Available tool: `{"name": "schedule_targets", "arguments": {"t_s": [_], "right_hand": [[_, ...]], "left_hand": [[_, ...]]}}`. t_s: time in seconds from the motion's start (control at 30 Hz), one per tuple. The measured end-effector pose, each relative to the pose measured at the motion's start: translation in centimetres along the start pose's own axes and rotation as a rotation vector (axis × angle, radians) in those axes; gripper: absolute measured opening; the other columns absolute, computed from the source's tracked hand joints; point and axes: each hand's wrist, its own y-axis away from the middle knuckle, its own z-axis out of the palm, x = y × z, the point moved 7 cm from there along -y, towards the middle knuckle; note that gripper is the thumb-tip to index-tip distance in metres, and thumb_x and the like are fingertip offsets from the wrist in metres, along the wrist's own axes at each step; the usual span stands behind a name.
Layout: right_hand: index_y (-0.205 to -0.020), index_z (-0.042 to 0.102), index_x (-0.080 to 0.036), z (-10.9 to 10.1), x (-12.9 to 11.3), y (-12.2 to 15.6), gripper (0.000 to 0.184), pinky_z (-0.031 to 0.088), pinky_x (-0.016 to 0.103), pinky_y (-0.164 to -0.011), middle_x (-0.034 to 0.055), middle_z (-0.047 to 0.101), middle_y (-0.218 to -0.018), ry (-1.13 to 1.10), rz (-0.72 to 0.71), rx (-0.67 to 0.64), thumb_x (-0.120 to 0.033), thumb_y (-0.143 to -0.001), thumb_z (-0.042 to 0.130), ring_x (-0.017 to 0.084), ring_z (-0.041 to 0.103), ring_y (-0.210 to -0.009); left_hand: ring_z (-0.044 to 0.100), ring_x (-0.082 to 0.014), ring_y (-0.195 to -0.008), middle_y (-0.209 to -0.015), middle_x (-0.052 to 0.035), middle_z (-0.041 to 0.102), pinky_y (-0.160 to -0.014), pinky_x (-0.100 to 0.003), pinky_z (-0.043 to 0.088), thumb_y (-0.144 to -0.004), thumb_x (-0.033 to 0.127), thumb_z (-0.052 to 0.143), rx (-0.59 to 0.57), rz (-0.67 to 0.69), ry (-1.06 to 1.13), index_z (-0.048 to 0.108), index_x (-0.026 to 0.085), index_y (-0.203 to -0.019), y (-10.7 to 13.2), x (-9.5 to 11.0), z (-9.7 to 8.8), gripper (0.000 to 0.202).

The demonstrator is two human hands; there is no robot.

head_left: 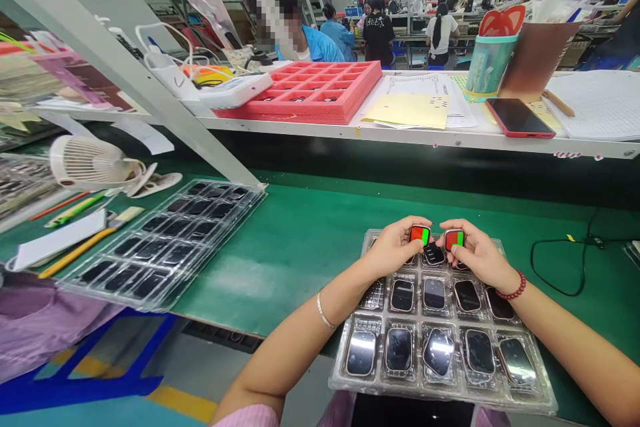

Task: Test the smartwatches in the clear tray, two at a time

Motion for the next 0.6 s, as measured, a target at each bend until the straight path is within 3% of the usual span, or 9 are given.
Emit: {"name": "schedule_targets", "arguments": {"t_s": [0.27, 0.6], "right_hand": [[-0.103, 0.055, -0.019, -0.38, 0.24, 0.07, 0.018, 0.049, 0.025, -0.055, 0.0026, 0.064, -0.084, 0.020, 0.006, 0.009, -0.023, -0.086, 0.054, 0.010, 0.056, -0.056], [-0.095, 0.060, -0.018, -0.65, -0.04, 0.15, 0.018, 0.046, 0.025, -0.050, 0.0037, 0.067, -0.078, -0.004, 0.008, 0.020, -0.034, -0.087, 0.055, 0.010, 0.053, -0.051]], "left_hand": [[0.059, -0.0125, -0.076, -0.089, -0.0052, 0.064, -0.071, -0.027, 0.048, -0.080, 0.021, 0.059, -0.006, -0.005, 0.019, 0.060, 0.014, -0.104, 0.11, 0.31, 0.07, 0.025], [0.061, -0.0140, -0.070, -0.076, -0.0054, 0.066, -0.063, -0.025, 0.048, -0.079, 0.036, 0.063, 0.003, -0.058, 0.039, 0.063, 0.013, -0.088, 0.45, 0.81, 0.26, 0.024]]}}
